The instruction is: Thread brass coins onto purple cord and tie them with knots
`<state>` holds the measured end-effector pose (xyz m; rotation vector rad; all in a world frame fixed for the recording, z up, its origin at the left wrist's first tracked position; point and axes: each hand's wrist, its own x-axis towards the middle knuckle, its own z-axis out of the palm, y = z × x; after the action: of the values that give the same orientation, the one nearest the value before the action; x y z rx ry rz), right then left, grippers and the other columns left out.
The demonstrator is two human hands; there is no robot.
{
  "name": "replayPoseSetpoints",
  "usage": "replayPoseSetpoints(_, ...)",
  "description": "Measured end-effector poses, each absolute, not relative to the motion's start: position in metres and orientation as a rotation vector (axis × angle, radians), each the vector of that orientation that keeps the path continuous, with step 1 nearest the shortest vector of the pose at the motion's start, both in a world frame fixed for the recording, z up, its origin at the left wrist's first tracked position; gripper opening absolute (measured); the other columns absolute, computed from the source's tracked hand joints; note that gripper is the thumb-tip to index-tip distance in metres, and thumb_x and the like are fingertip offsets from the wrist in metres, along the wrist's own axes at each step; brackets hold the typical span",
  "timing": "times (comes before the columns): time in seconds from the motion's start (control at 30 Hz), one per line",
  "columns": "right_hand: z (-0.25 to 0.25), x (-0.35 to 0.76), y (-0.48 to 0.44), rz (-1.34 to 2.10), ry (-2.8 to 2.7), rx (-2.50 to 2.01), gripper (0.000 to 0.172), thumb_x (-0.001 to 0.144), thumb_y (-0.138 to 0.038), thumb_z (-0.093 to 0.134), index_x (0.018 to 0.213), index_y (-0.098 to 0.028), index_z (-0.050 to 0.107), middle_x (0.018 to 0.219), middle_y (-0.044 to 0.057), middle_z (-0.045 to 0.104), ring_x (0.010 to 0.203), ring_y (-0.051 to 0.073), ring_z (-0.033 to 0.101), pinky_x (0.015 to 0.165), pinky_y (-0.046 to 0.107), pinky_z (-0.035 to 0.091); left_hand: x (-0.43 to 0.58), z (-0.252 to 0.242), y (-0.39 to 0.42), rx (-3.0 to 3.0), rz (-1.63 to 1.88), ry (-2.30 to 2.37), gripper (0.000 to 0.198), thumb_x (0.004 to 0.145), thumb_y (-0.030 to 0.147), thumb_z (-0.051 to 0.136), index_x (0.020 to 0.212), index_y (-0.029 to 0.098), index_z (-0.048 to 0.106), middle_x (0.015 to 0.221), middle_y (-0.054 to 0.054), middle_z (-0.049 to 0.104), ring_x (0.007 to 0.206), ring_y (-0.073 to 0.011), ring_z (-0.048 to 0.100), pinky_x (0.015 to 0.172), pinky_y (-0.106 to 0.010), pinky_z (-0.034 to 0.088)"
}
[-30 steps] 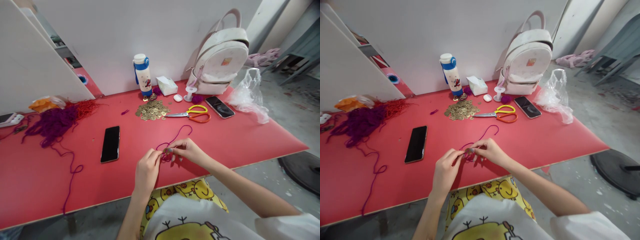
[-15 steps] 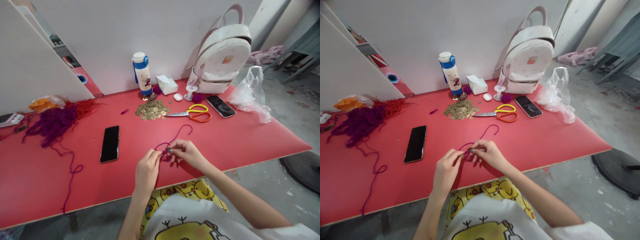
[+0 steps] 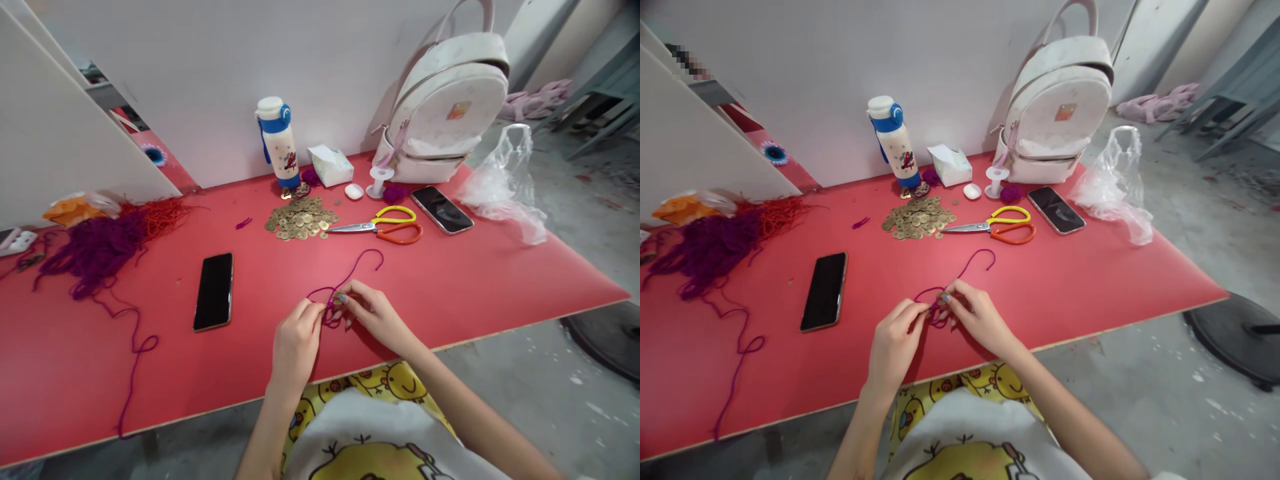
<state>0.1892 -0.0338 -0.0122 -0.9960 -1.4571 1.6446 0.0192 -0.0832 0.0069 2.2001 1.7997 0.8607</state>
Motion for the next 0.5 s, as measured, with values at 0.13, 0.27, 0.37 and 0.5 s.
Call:
replayPoseSetpoints(0.13,-0.0119,0.1903,-0.0351,1.540,-1.537,-1.025,0.023,0.097,-0.041,0.047,0.086,-0.021,0.053,0.071,0.000,0.059,0.057,0.013,0.058,0.055,0.026,0.053,0.0223,0.0077,-0.0784,2.197,0.838,1.781,0.018,0.095,0.013,0.049,0.092,0.018,0.067,0.079,-0.002,0.066,0.071,-0.0144,0.066,0.067,-0.022,0.049)
replayPoseSetpoints(0.27,-0.0091,0.1925,-0.0352,1.350,-1.626,-1.038,0.020,0.096,-0.035,0.049,0.084,-0.020,0.054,0.081,0.004,0.057,0.070,0.015,0.057,0.062,0.026,0.050,0.0236,0.0075,-0.0762,2.196,0.793,1.789,0.019,0.095,0.013,0.049,0.092,0.018,0.067,0.078,-0.002,0.066,0.071,-0.0147,0.066,0.068,-0.022,0.049)
replayPoseSetpoints(0.37,-0.0070,0.1934,-0.0348,1.295,-1.649,-1.012,0.018,0.095,-0.032,0.050,0.082,-0.020,0.053,0.085,0.005,0.057,0.075,0.016,0.056,0.066,0.026,0.049,0.0238,0.0078,-0.0760,2.198,0.764,1.794,0.020,0.095,0.013,0.048,0.092,0.018,0.067,0.077,-0.002,0.065,0.070,-0.0145,0.065,0.067,-0.022,0.049)
replayPoseSetpoints(0.5,-0.0051,0.1929,-0.0345,1.387,-1.582,-0.975,0.019,0.091,-0.032,0.054,0.077,-0.021,0.050,0.085,0.004,0.058,0.073,0.015,0.056,0.064,0.026,0.050,0.0252,0.0093,-0.0756,2.201,0.753,1.781,0.020,0.095,0.013,0.049,0.092,0.018,0.068,0.077,-0.002,0.065,0.069,-0.0144,0.065,0.066,-0.022,0.048)
